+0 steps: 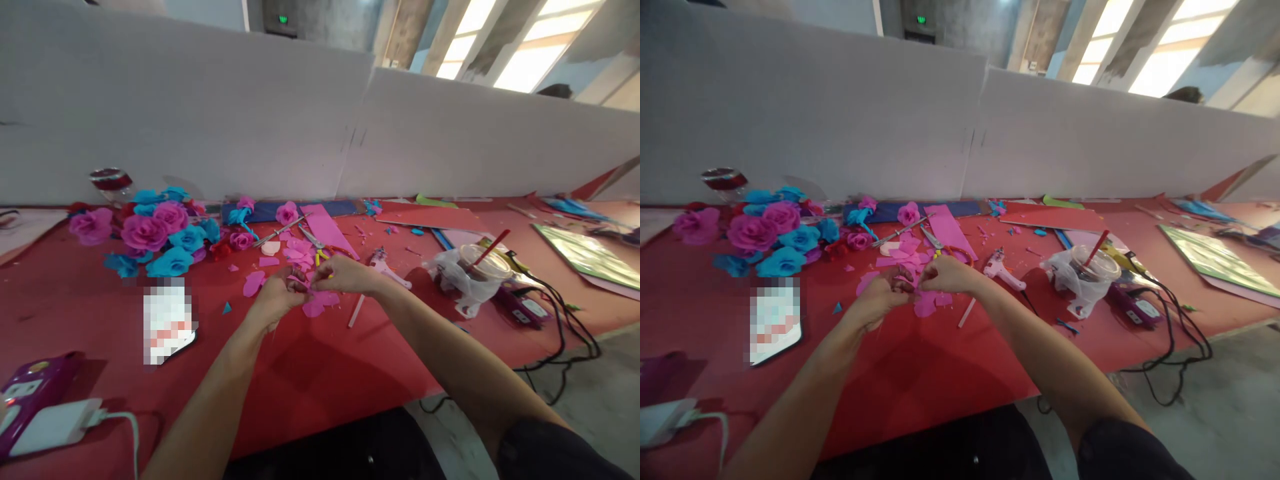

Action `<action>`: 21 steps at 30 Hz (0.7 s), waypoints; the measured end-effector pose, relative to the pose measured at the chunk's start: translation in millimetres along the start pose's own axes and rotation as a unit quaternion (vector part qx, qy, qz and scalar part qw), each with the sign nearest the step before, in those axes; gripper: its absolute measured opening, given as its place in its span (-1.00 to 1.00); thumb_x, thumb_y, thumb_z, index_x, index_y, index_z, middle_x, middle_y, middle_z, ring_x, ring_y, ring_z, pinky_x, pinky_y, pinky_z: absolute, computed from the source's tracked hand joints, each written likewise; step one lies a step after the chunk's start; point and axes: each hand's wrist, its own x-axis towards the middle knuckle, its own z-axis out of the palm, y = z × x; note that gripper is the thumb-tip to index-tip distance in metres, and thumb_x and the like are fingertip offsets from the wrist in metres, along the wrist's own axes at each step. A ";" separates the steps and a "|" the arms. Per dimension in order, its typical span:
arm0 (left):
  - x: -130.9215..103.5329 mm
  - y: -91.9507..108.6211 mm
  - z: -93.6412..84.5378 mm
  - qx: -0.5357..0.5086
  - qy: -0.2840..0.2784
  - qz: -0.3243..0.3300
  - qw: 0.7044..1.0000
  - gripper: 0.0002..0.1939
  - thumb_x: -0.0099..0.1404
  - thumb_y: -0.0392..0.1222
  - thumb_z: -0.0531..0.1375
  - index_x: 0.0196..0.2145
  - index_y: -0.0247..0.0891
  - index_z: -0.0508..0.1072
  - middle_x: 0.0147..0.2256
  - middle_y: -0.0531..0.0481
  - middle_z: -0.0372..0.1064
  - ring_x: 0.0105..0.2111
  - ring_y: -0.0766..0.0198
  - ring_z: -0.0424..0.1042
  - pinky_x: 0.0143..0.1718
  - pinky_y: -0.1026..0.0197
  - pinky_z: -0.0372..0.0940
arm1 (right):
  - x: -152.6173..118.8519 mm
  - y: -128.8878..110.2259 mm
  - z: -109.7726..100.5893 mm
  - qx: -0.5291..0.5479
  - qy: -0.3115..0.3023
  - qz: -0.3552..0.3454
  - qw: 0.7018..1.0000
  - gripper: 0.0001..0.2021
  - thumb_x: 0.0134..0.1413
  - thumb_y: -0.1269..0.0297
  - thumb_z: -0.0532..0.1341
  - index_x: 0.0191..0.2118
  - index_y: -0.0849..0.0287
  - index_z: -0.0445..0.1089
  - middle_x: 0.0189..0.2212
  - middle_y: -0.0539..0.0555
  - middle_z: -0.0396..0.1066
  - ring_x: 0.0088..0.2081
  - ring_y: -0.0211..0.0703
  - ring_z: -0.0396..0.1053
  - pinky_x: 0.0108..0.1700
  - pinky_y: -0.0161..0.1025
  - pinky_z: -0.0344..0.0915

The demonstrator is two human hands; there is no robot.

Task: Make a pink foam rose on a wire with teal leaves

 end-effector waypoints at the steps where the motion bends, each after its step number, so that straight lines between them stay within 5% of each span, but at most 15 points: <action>1: 0.0 -0.5 -0.1 -0.011 0.003 0.010 1.000 -0.55 -0.24 -0.23 0.43 -0.37 -0.23 0.33 -0.51 0.13 0.33 -0.53 0.40 0.27 -0.47 0.33 0.15 | -0.5 2.8 -1.6 0.029 0.036 0.008 0.999 -0.89 -0.12 0.34 0.25 -0.49 0.20 0.54 -0.59 -0.06 0.44 -0.48 -0.25 0.34 -0.39 -0.33 0.19; 4: 1.4 -0.6 -1.7 -0.069 0.037 0.039 0.996 -0.65 -0.01 -0.02 0.34 -0.34 -0.24 0.36 -0.45 0.10 0.35 -0.62 0.48 0.11 -0.57 0.34 0.02 | -4.0 7.8 -11.7 0.186 0.232 0.035 0.954 -0.85 -0.13 0.22 0.27 -0.47 0.19 0.54 -0.55 -0.04 0.48 -0.44 -0.24 0.36 -0.36 -0.31 0.23; 8: 3.2 5.1 -7.4 -0.185 0.079 0.056 0.978 -0.70 0.13 0.04 0.25 -0.39 -0.27 0.40 -0.49 0.04 0.35 -0.65 0.50 0.05 -0.60 0.33 -0.04 | -12.1 3.4 -24.1 0.379 0.442 0.026 0.812 -0.79 -0.25 0.14 0.38 -0.44 0.14 0.54 -0.53 -0.02 0.49 -0.47 -0.26 0.36 -0.44 -0.32 0.22; 11: 1.2 12.0 -11.9 -0.226 0.096 0.089 0.965 -0.75 0.12 -0.03 0.28 -0.41 -0.28 0.41 -0.52 0.05 0.36 -0.63 0.49 0.10 -0.58 0.34 0.02 | -15.1 -6.5 -13.5 0.482 0.457 0.017 0.747 -0.81 -0.33 0.19 0.44 -0.50 0.14 0.52 -0.60 -0.04 0.44 -0.56 -0.27 0.31 -0.53 -0.31 0.19; 15: -5.0 20.4 -13.9 -0.242 0.116 0.116 0.956 -0.75 0.11 -0.03 0.30 -0.38 -0.25 0.40 -0.47 0.05 0.41 -0.58 0.46 0.25 -0.49 0.34 0.17 | -12.1 -27.7 20.5 0.613 0.392 0.022 0.685 -0.81 -0.36 0.27 0.47 -0.54 0.18 0.50 -0.65 -0.07 0.39 -0.60 -0.33 0.28 -0.57 -0.35 0.24; 21: -11.2 31.1 -6.9 -0.225 0.165 0.201 0.939 -0.84 0.20 -0.05 0.22 -0.38 -0.17 0.37 -0.35 0.02 0.46 -0.24 0.25 0.48 -0.17 0.17 0.31 | -11.1 -71.9 43.9 0.751 0.353 0.034 0.557 -0.83 -0.37 0.43 0.48 -0.56 0.17 0.50 -0.61 -0.08 0.45 -0.57 -0.41 0.33 -0.53 -0.48 0.33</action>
